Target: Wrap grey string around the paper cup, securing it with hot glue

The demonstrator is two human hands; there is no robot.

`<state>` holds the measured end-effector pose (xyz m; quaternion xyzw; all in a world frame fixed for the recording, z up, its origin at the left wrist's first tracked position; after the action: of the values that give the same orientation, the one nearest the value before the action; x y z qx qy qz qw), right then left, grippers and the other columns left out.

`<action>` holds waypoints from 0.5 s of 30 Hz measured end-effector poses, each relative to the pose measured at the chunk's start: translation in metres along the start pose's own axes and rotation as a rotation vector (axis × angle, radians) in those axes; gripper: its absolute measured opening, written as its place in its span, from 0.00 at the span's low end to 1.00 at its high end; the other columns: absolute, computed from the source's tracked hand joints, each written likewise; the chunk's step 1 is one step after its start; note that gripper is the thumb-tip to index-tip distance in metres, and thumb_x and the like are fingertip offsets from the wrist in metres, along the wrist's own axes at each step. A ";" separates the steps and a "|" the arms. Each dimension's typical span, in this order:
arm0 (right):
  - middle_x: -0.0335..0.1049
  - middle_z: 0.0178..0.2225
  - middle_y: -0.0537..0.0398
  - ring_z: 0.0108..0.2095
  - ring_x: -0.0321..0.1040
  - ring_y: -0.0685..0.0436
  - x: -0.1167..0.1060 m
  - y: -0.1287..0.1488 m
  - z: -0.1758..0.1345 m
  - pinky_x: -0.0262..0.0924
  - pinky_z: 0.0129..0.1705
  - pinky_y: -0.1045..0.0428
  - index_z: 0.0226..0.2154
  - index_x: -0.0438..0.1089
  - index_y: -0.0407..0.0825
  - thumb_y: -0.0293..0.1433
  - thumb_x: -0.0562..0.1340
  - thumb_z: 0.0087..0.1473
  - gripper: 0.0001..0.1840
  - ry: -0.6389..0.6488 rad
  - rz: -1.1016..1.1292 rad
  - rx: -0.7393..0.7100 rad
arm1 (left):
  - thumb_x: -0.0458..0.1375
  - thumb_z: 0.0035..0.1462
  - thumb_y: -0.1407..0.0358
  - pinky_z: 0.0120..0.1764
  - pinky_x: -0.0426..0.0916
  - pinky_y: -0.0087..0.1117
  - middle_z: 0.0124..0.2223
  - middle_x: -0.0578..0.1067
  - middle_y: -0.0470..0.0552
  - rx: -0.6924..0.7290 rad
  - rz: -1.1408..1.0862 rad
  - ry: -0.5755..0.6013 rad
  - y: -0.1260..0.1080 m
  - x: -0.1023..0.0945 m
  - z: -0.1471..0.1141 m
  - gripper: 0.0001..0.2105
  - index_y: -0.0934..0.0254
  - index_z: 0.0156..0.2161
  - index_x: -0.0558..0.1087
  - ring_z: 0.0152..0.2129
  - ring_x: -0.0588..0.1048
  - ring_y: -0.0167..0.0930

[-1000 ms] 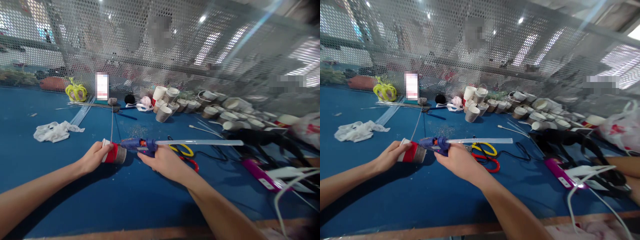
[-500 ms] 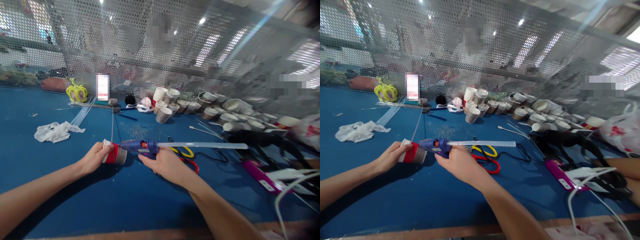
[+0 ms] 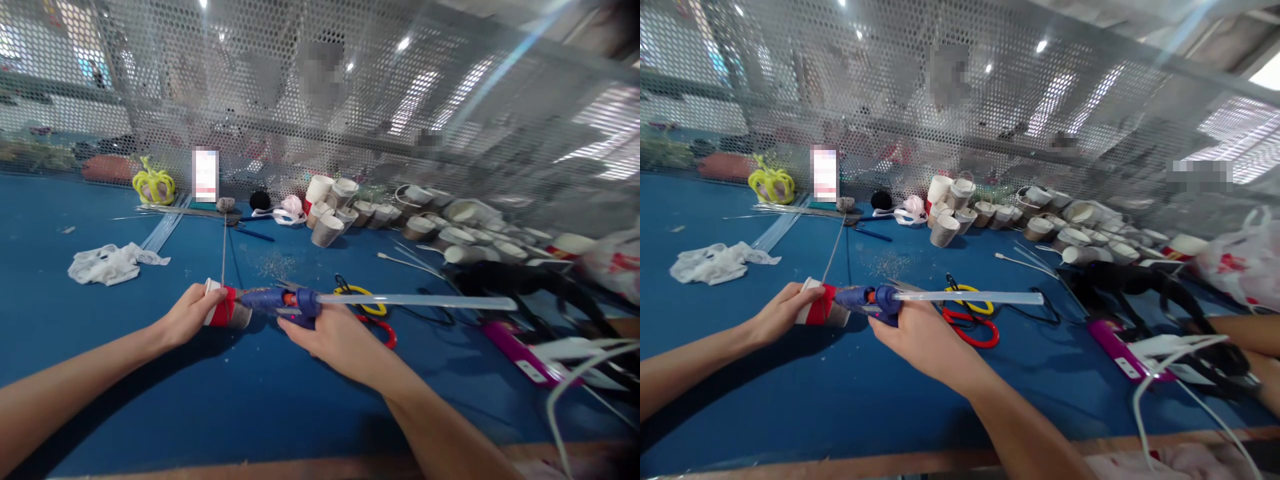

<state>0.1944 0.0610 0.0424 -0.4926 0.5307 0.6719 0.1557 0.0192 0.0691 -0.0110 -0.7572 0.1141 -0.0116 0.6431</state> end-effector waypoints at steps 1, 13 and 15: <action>0.56 0.16 0.62 0.17 0.52 0.55 0.000 -0.001 0.000 0.48 0.19 0.58 0.22 0.59 0.48 0.36 0.51 0.48 0.11 -0.002 -0.002 0.008 | 0.48 0.45 0.58 0.18 0.51 0.22 0.15 0.62 0.42 0.001 -0.001 -0.007 0.000 0.000 0.000 0.15 0.69 0.19 0.66 0.14 0.57 0.23; 0.62 0.23 0.59 0.23 0.57 0.52 -0.004 0.008 -0.004 0.51 0.26 0.55 0.26 0.62 0.48 0.34 0.51 0.48 0.08 -0.035 -0.051 -0.029 | 0.48 0.46 0.59 0.19 0.54 0.23 0.16 0.64 0.43 0.003 -0.028 0.000 0.002 0.000 0.000 0.15 0.70 0.21 0.67 0.14 0.60 0.23; 0.62 0.21 0.59 0.21 0.56 0.52 -0.003 0.007 -0.004 0.50 0.24 0.56 0.24 0.62 0.47 0.34 0.52 0.48 0.09 -0.016 -0.062 -0.024 | 0.48 0.45 0.58 0.20 0.56 0.23 0.17 0.66 0.44 -0.003 -0.043 0.015 0.002 0.000 0.000 0.15 0.70 0.22 0.68 0.15 0.62 0.24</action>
<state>0.1924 0.0553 0.0490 -0.5053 0.5059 0.6769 0.1747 0.0192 0.0687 -0.0132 -0.7604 0.1027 -0.0307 0.6405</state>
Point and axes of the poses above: each hand's wrist, its own z-axis towards the middle knuckle, its own x-axis out of the palm, y = z × x, the point moved 5 cm from there along z, towards the middle knuckle
